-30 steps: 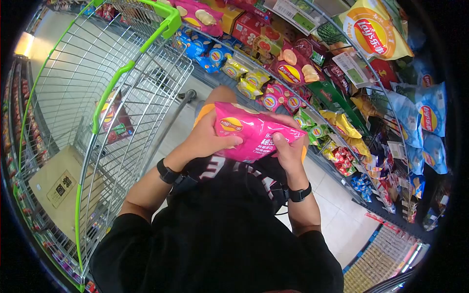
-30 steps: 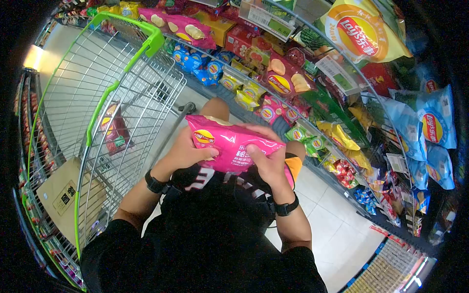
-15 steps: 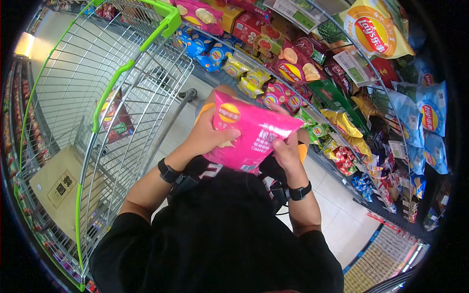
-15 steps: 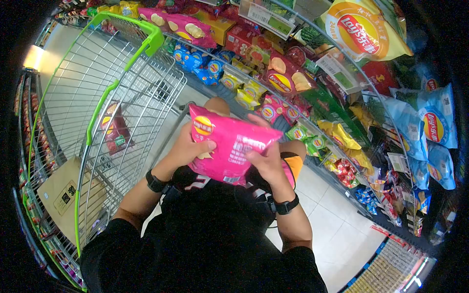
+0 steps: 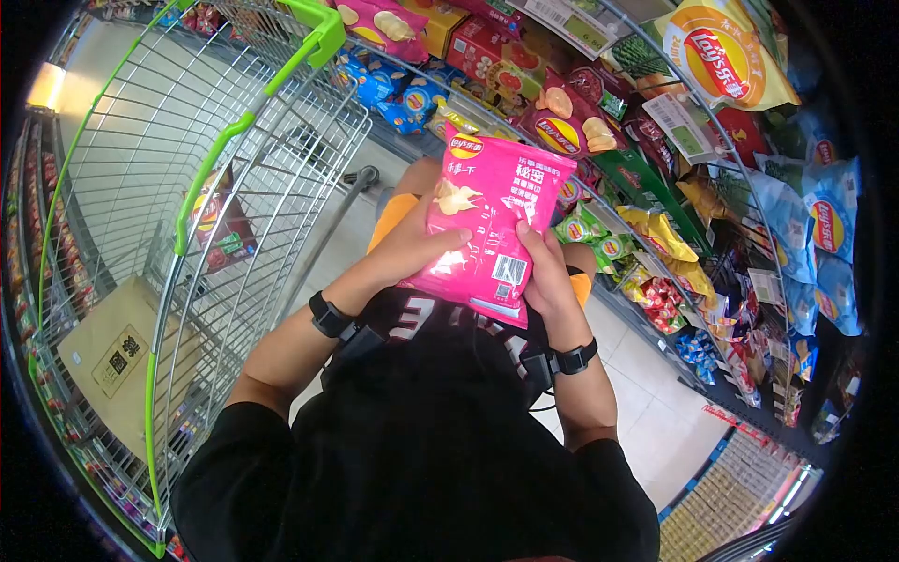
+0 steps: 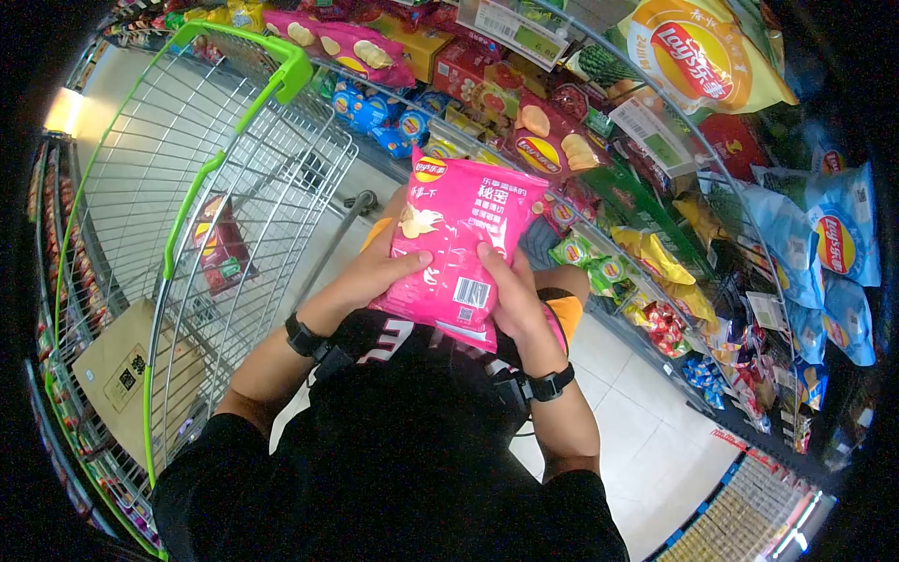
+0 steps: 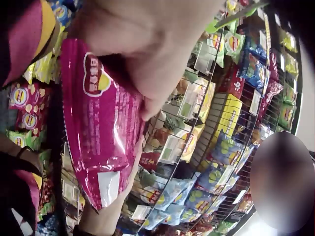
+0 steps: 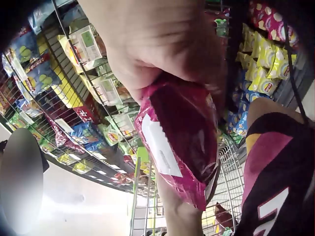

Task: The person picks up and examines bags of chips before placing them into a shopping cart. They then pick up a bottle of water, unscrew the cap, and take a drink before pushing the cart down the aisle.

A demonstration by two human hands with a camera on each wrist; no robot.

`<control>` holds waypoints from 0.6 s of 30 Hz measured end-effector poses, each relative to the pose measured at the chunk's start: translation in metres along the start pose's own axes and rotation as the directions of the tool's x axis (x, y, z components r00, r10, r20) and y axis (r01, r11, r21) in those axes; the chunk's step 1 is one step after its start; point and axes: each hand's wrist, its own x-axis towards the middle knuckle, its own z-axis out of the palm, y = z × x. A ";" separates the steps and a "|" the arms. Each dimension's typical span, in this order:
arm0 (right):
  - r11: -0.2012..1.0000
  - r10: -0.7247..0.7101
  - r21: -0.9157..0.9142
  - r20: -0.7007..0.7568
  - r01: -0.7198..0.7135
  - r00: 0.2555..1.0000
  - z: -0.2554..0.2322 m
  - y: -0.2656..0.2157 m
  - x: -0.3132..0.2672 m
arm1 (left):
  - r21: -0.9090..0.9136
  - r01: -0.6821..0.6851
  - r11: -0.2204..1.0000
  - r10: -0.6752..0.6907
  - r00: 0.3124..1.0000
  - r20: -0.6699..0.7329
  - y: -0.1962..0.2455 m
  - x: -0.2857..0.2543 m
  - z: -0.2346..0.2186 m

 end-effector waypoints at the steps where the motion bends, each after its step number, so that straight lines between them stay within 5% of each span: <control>1: 1.000 0.002 0.013 -0.005 -0.002 1.000 0.001 0.002 -0.001 | -0.044 0.034 0.998 -0.035 0.999 -0.031 -0.005 0.003 -0.003; 4: 0.999 0.041 -0.020 -0.015 -0.041 0.999 0.000 0.008 -0.002 | -0.188 0.032 0.982 -0.043 0.998 -0.053 -0.011 0.006 -0.007; 18: 0.995 0.075 -0.061 0.018 -0.073 0.997 -0.007 0.019 0.009 | -0.159 0.007 0.987 -0.021 0.996 -0.089 -0.008 0.006 -0.009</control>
